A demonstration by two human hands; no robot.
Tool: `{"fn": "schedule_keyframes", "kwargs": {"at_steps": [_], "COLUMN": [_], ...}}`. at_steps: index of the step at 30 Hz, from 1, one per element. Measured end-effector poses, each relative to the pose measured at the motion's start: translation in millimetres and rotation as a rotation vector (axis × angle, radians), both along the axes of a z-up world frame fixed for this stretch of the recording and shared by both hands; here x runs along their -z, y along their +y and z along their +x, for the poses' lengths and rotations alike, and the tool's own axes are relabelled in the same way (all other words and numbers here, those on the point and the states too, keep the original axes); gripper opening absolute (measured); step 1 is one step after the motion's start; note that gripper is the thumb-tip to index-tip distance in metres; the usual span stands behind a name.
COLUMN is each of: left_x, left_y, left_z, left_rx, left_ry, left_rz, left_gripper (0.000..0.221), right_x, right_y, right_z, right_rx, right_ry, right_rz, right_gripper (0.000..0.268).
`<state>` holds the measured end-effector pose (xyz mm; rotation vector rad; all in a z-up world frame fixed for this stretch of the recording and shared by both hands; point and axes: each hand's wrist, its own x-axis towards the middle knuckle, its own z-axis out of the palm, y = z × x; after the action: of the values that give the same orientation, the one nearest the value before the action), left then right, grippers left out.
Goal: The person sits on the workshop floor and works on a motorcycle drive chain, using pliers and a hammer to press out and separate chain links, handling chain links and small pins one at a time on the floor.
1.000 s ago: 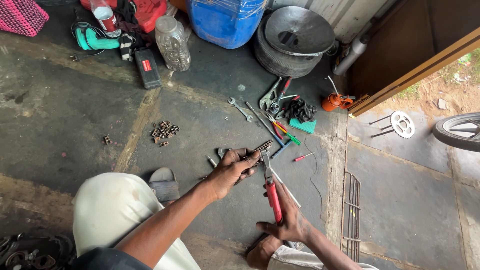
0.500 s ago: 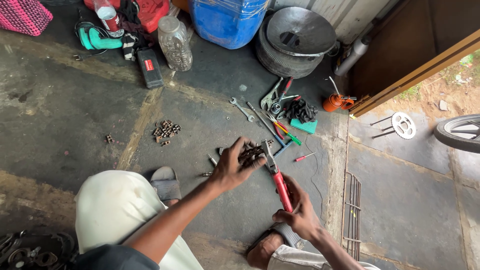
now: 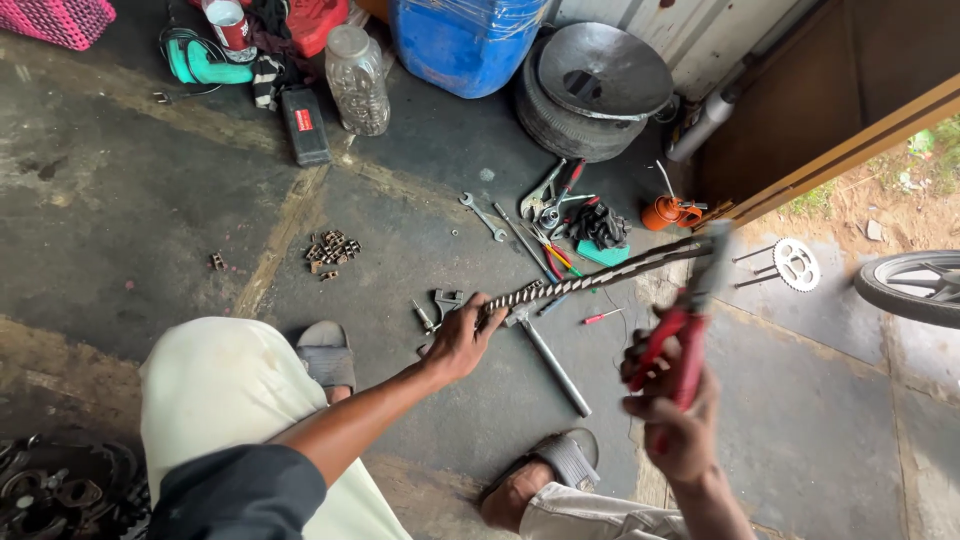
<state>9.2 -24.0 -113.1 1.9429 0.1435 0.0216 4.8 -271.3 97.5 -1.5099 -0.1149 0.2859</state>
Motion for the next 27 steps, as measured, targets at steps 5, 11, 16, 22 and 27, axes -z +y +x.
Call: {"fn": "schedule_keyframes", "kwargs": {"at_steps": [5, 11, 16, 22, 27], "left_x": [-67, -123, -160, -131, 6], "left_y": [12, 34, 50, 65, 75], "left_z": [-13, -20, -34, -22, 5], "left_rx": [-0.143, -0.12, -0.045, -0.024, -0.26], "left_ry": [-0.273, -0.403, -0.343, -0.025, 0.27], "left_rz": [-0.267, -0.646, -0.667, -0.623, -0.667], "left_gripper": [0.036, 0.036, 0.04, 0.045, 0.055], "right_x": [-29, -47, -60, -30, 81], "right_y": [-5, -11, -18, -16, -27], "right_z": [7, -7, -32, -8, 10], "right_rx": [0.016, -0.056, -0.096, 0.03, 0.054], "right_ry": [-0.122, -0.164, -0.15, 0.102, 0.492], "right_rz": [0.316, 0.335, 0.386, 0.256, 0.153], "right_gripper": [0.102, 0.099, 0.096, 0.091, 0.058]}}
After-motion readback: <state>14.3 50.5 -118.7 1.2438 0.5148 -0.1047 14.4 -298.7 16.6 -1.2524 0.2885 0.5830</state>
